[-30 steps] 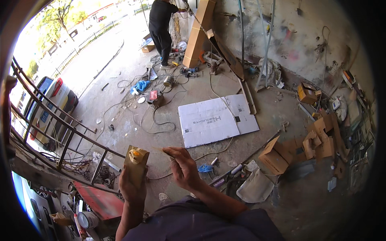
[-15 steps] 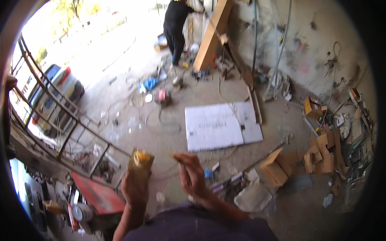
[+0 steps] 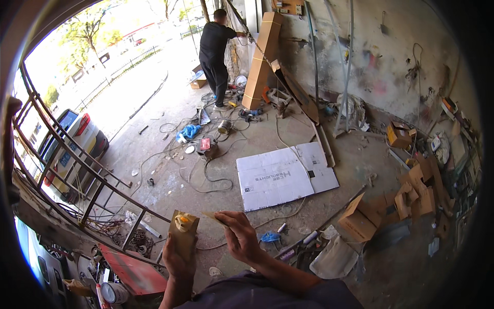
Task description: The person scoops yellow body filler from a putty knife onto a spreader and applies it to a dent on the side door of a silver car. They smooth the filler over the damaged area in repeated strokes, building up a patch.
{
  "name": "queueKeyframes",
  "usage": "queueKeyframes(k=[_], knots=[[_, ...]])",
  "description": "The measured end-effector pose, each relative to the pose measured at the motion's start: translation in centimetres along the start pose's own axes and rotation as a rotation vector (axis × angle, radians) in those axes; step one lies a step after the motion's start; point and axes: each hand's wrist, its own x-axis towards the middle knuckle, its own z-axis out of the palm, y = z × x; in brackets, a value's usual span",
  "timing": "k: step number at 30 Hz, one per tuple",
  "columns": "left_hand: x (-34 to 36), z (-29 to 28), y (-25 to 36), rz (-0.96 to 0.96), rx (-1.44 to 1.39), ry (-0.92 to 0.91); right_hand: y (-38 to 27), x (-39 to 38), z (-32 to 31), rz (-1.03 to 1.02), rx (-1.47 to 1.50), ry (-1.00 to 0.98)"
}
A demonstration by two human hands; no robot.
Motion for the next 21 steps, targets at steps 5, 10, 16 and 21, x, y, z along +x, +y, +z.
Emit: queueKeyframes(k=[5, 10, 16, 21], knots=[[0.0, 0.6, 0.2, 0.028, 0.111, -0.007, -0.6, 0.4, -0.8, -0.010, -0.012, 0.008], [0.1, 0.8, -0.3, -0.024, -0.065, 0.065, -0.5, 0.3, -1.4, -0.016, -0.025, -0.013], [0.1, 2.7, 0.3, -0.024, -0.044, 0.045, -1.4, 1.6, -1.3, -0.147, -0.120, -0.060], [-0.5, 3.5, 0.6, -0.029, -0.049, 0.047, -2.1, 2.2, -0.5, -0.262, -0.205, -0.142]])
